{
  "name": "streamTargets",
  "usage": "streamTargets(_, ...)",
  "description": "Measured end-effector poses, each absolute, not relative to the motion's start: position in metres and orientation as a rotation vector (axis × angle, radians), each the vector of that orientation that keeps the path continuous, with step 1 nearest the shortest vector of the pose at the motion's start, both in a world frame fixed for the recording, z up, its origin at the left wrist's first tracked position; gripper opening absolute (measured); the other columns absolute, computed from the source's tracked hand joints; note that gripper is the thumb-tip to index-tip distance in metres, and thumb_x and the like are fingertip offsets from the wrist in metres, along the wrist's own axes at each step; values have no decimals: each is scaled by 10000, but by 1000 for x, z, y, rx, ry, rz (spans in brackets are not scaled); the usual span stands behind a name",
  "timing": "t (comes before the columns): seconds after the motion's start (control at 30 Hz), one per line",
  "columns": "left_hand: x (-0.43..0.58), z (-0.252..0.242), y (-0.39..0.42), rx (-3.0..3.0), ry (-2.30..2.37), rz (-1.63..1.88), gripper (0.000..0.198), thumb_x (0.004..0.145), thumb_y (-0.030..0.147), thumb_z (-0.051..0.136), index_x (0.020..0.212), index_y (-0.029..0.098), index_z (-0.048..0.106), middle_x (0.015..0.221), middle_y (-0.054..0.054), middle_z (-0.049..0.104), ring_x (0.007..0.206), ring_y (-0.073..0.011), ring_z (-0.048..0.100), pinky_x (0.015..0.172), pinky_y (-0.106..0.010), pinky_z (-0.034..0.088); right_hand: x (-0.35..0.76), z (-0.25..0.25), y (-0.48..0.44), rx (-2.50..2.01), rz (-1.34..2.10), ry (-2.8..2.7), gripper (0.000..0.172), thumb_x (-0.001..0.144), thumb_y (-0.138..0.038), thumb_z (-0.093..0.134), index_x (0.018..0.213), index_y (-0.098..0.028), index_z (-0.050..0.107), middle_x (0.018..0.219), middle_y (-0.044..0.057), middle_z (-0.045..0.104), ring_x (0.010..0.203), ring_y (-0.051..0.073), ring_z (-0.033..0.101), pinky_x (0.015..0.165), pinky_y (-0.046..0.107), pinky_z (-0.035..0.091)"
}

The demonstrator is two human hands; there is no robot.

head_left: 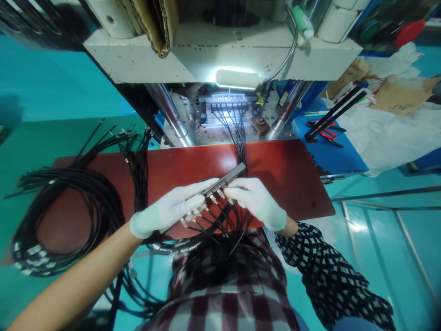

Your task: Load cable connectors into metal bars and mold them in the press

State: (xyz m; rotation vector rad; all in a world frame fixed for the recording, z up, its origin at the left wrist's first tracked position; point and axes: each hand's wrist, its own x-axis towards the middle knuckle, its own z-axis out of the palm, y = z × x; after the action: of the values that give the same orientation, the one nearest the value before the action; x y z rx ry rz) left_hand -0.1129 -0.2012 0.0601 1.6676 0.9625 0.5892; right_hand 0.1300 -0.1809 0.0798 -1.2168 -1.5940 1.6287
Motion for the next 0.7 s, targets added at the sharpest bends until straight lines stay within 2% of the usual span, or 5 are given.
streamTargets(0.07, -111, 60, -204, 1652, 948, 602, 527, 977, 360, 519, 1493, 264, 473, 1552, -53, 452, 1397, -305, 458, 1198, -448, 326, 130, 82, -181, -1203, 1630, -1608, 212, 853, -229, 612, 661, -154, 663, 591, -29, 552, 534, 86, 441, 542, 235, 346)
streamTargets(0.23, -107, 59, -207, 1517, 922, 656, 530, 988, 401, 479, 1488, 227, 482, 1386, -89, 625, 1343, -322, 513, 1137, -459, 409, 131, 83, -180, -1175, 1657, -1613, 220, 859, -253, 615, 675, -154, 683, 579, -28, 560, 528, 89, 440, 540, 236, 350)
streamTargets(0.47, -108, 63, -205, 1673, 940, 611, 523, 997, 370, 474, 1506, 254, 451, 1550, -49, 456, 1396, -292, 465, 1190, -404, 344, 132, 84, -179, -1189, 1590, -1646, 220, 850, -227, 617, 650, -159, 678, 561, -30, 546, 548, 100, 464, 573, 241, 375)
streamTargets(0.6, -107, 68, -207, 1875, 1060, 487, 584, 995, 355, 487, 1556, 268, 351, 1534, -38, 478, 1386, -270, 484, 1206, -398, 320, 130, 83, -181, -1214, 1531, -1678, 235, 846, -212, 614, 623, -154, 661, 620, -10, 589, 624, 118, 522, 616, 243, 396)
streamTargets(0.7, -105, 66, -207, 1867, 1046, 489, 568, 1004, 362, 463, 1552, 257, 358, 1542, -39, 468, 1383, -257, 488, 1212, -395, 311, 131, 80, -181, -1218, 1549, -1692, 244, 871, -267, 609, 666, -148, 667, 631, -11, 584, 607, 112, 502, 609, 247, 397)
